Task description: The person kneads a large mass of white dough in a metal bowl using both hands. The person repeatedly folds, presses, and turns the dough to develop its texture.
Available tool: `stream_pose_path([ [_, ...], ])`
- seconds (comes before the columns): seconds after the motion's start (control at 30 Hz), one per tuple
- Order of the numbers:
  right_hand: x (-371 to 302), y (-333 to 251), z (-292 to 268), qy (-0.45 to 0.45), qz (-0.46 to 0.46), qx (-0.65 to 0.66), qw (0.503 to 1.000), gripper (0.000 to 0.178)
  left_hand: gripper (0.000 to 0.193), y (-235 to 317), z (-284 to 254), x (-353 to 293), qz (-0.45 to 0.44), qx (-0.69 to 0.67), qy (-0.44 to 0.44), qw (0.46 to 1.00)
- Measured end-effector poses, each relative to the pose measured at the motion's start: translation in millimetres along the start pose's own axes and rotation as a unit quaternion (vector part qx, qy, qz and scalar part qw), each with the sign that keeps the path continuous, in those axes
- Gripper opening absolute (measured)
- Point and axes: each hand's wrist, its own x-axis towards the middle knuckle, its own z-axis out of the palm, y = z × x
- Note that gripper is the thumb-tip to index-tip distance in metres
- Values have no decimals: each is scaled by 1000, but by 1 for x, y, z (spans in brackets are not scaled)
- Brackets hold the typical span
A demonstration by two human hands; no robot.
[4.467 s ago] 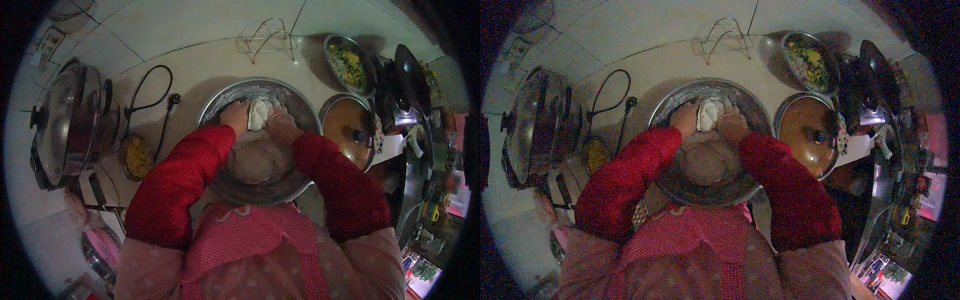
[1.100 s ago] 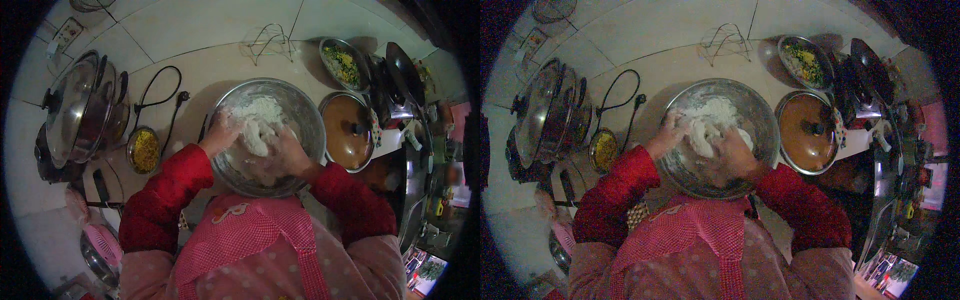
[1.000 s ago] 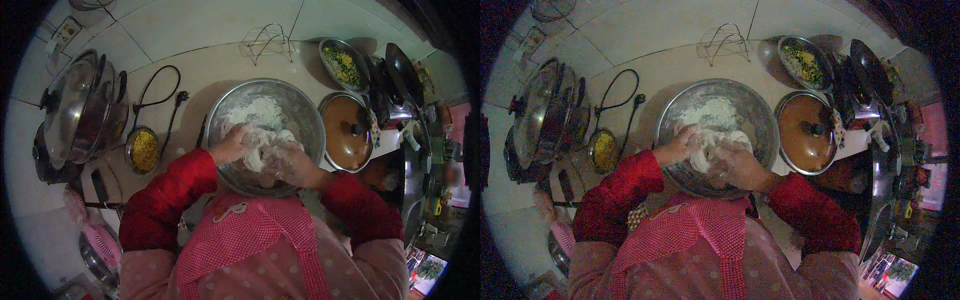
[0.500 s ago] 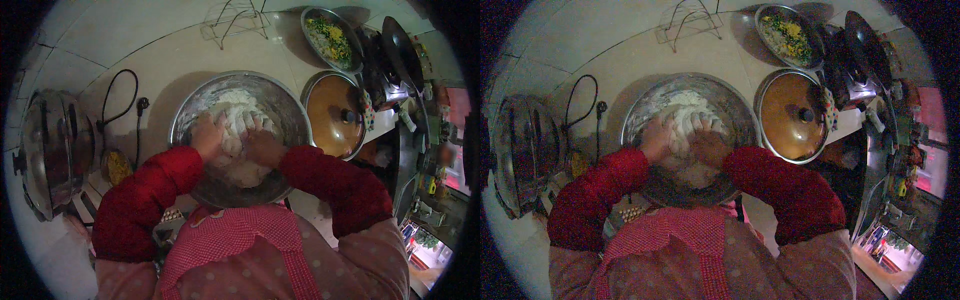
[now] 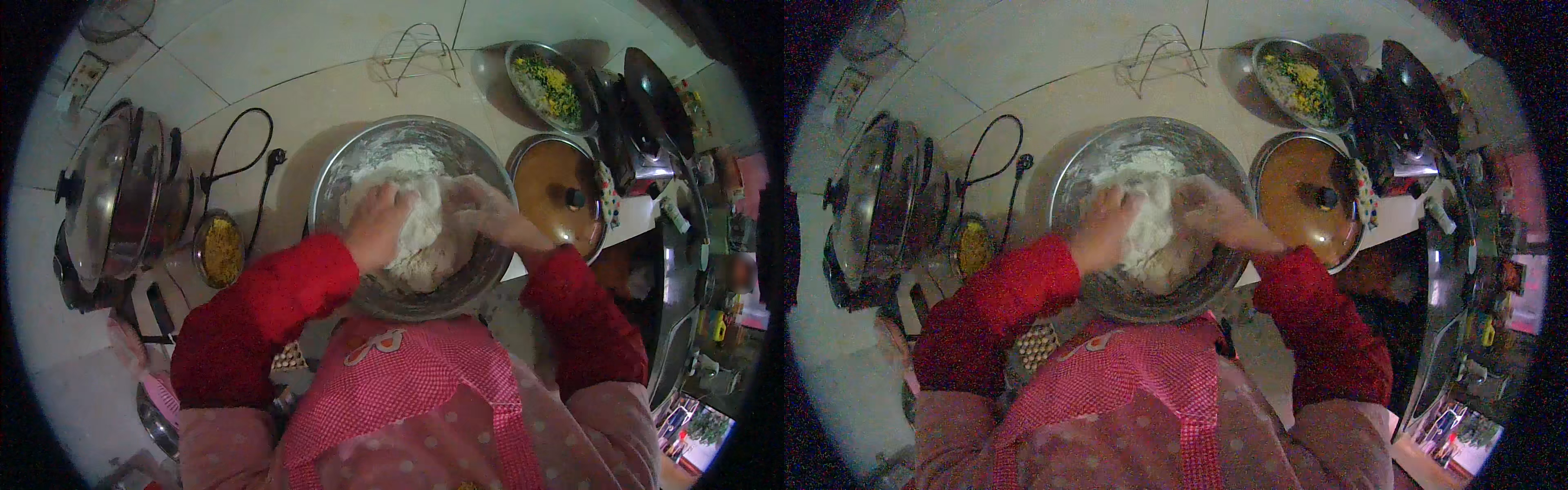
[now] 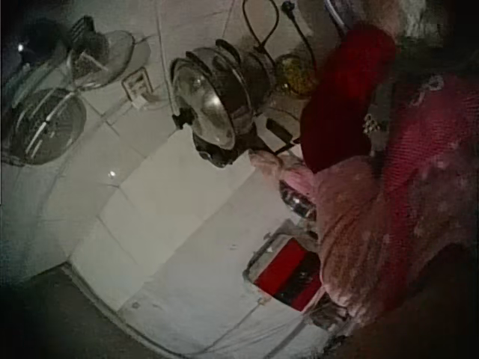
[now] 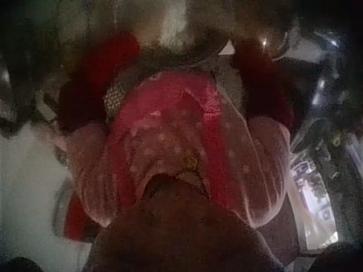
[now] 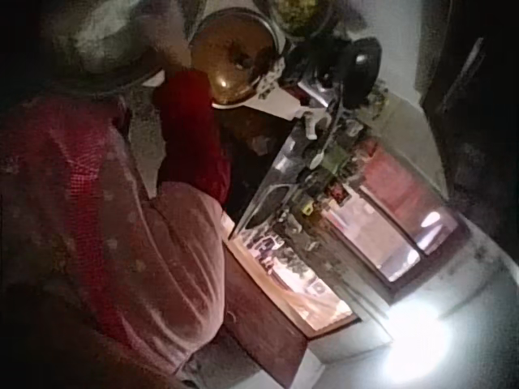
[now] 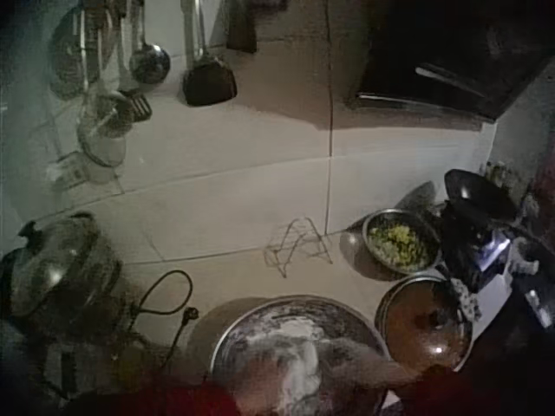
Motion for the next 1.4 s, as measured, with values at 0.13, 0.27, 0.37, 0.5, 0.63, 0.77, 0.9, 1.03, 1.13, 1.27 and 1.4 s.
stream_pose_path([
  [0.13,-12,-47,5,-4,18,-288,957,79,79,34,-13,-44,99,-95,-38,990],
  [0.27,-8,3,32,-85,-2,-508,857,86,93,9,9,-41,-94,-259,10,961],
  [0.37,-40,-32,74,-63,68,-527,845,75,104,23,23,-43,-145,-61,-96,983],
  [0.5,-31,50,92,28,-26,-523,851,70,104,23,72,-30,-110,22,-35,993],
  [0.63,14,60,71,-76,18,-600,796,54,88,2,57,10,-167,-8,-117,979],
  [0.77,66,86,78,190,32,-595,781,55,99,-27,38,39,-137,-22,-39,990],
  [0.9,85,81,55,264,-183,-620,716,37,82,-53,36,66,-153,4,-50,987],
  [1.03,97,82,35,191,-67,-609,767,59,76,-66,30,93,-137,-98,-92,981],
  [1.13,90,54,18,54,-82,-536,839,73,78,-75,42,78,-95,-88,-88,988],
  [1.27,20,-7,-20,-109,-152,-446,875,69,79,-9,-13,-19,31,-83,-21,996],
  [1.4,33,33,-16,-126,-162,-420,884,63,83,12,-5,-51,29,-131,-16,991],
])
